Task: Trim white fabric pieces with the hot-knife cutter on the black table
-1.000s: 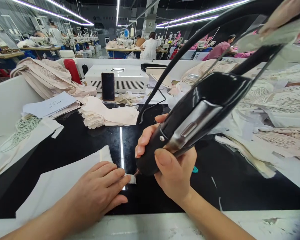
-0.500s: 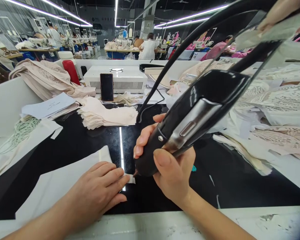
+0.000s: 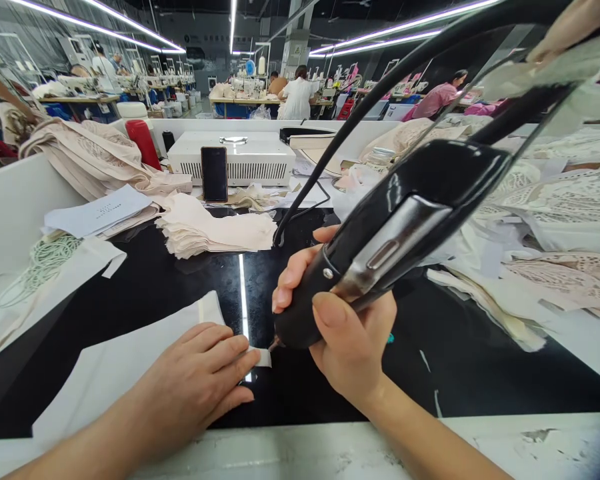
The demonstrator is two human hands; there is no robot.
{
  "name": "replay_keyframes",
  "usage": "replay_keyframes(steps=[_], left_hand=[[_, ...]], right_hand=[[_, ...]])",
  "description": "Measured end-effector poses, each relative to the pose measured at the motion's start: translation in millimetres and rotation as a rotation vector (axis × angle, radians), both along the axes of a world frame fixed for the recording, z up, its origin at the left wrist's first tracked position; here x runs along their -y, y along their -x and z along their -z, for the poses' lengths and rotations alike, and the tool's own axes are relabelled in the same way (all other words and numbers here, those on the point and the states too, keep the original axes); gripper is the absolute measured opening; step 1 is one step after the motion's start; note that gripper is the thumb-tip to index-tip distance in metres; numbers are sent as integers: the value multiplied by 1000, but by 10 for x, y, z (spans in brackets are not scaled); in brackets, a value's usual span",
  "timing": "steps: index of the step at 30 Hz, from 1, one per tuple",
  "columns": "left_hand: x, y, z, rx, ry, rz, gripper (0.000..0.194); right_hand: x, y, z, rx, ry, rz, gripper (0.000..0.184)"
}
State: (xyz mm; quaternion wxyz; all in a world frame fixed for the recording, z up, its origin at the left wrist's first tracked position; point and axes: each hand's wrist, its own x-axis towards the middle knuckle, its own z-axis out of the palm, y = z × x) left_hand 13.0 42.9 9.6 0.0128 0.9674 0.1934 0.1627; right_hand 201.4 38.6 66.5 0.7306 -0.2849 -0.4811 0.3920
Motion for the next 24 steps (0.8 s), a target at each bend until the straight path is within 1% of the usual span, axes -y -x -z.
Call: replay_keyframes(steps=[9,13,20,24], left_hand=[[10,1,-4,-14,34,-1,32],[2,11,2,-10,23,-4,33],[-2,12,-13,-8,32,5,31],[-1,18,-2,0,34,5,32]], right_hand=[[12,11,-7,66,2,19,40],[25,3,-17,19,-20,1,38],[108,40,-19,-21,7,-19,46],[126,39,1,5,-25,-20,37]])
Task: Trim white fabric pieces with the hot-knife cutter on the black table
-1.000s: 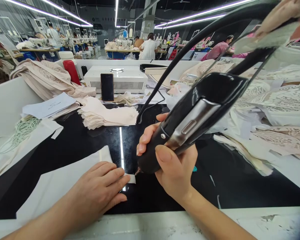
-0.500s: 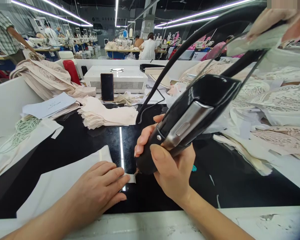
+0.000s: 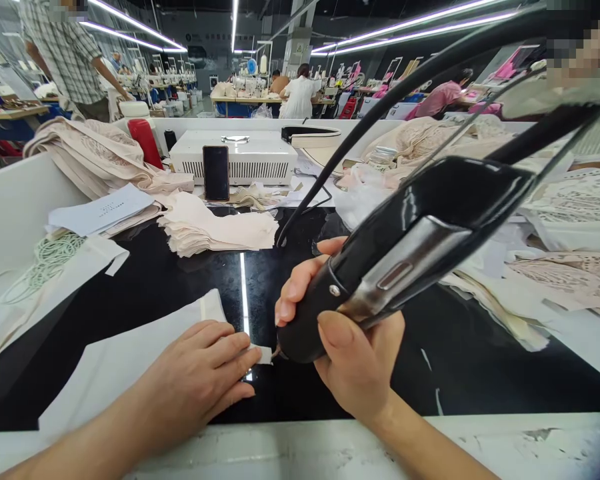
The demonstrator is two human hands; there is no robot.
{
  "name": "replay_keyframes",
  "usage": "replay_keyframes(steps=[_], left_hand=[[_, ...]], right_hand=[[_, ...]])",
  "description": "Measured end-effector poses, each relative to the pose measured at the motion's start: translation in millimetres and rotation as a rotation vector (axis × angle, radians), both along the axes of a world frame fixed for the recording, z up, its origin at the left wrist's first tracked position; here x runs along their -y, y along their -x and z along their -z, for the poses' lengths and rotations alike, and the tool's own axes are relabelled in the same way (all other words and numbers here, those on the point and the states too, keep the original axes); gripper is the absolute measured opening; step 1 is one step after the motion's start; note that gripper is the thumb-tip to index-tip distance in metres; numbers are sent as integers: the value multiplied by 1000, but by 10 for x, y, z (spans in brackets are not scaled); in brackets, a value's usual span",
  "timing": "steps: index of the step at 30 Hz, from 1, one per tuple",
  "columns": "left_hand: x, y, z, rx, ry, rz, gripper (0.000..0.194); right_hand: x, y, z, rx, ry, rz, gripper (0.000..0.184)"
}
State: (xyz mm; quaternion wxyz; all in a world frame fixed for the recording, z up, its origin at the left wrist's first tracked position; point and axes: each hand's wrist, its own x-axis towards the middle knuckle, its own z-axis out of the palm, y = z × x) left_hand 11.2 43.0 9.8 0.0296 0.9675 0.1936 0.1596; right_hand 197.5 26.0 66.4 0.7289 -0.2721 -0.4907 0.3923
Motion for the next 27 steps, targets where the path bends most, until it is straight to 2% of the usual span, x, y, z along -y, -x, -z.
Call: replay_keyframes(steps=[4,11,16,27], left_hand=[[-33,21,1,12,53,9,28],[-95,55,2,136,154,11,20],[-94,47,-26,181,206,-4,15],[-103,60,-12,158,197,8,16]], right_hand=[[7,-15,4,29,1,-6,30],[2,-57,9,9,-4,11,44],[14,-96,23,5,-25,-24,44],[33,-145,38,28,-22,-39,40]])
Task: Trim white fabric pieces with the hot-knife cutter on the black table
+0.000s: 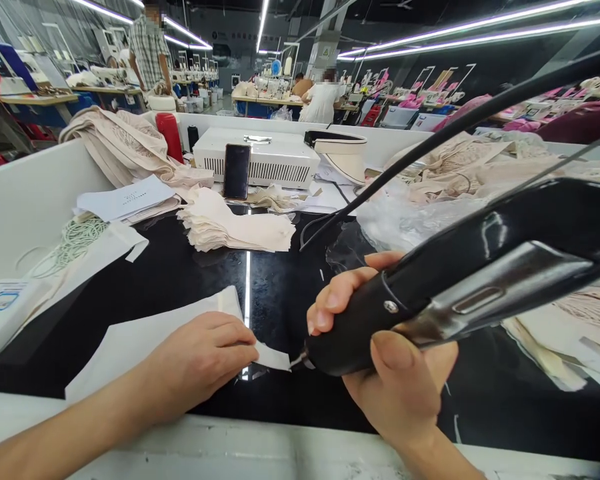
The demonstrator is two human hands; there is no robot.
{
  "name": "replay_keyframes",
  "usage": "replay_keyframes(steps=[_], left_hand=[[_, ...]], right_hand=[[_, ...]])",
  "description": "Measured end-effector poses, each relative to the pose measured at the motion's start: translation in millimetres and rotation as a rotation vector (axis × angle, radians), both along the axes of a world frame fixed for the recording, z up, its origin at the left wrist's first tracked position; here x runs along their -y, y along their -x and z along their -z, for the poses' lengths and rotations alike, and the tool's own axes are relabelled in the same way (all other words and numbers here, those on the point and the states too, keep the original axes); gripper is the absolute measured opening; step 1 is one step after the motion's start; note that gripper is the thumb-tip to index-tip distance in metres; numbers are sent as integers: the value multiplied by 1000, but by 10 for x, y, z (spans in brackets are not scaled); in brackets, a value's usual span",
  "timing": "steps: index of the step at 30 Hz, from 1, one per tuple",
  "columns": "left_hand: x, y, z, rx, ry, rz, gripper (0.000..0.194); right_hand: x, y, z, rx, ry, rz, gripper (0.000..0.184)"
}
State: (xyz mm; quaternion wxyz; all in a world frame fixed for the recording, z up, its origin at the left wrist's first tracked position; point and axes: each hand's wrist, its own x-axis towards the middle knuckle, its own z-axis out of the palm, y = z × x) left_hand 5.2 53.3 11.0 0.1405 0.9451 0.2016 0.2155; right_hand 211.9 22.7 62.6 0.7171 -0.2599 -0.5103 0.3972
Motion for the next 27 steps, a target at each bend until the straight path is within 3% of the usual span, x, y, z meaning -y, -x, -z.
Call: replay_keyframes(steps=[10,27], left_hand=[[-5,-10,81,27,-10,12,18],[-31,-76,103,55,-49,9,18]], right_hand=[[-160,111,-125,-25,-6,83,39],[-268,295,-42,6,8,85,36]])
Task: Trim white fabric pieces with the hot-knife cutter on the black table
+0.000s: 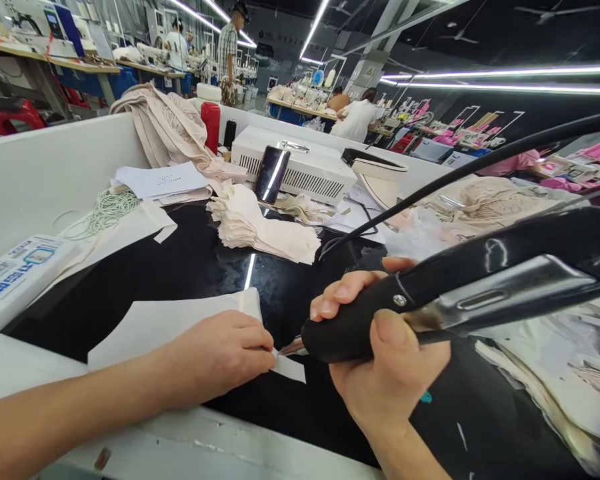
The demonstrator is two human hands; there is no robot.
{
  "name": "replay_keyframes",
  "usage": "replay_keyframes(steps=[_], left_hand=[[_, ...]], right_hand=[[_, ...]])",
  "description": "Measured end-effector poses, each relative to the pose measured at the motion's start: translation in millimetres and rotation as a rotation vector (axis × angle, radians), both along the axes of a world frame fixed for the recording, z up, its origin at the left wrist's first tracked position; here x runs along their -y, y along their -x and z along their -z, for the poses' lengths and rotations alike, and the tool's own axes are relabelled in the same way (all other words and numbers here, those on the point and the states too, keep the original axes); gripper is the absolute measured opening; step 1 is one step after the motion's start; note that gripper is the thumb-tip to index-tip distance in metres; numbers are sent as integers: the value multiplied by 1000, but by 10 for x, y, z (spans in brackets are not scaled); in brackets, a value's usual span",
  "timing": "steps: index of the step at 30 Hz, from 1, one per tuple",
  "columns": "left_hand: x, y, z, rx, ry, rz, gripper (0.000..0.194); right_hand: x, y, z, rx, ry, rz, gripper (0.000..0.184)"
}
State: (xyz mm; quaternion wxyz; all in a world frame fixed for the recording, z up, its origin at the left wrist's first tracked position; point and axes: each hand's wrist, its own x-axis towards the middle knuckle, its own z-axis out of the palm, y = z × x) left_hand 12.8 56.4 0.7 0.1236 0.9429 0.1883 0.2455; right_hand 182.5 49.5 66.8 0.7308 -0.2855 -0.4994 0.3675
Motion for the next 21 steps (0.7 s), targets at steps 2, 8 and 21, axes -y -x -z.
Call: replay_keyframes(steps=[2,8,21], left_hand=[[-2,2,3,4,3,-5,17],[3,5,-15,1,4,0,19],[5,5,-17,-5,21,-11,16]], right_hand=[[10,-18,-21,9,14,2,36],[74,-148,-79,-4,50,18,37],[94,-152,-78,33,72,48,33]])
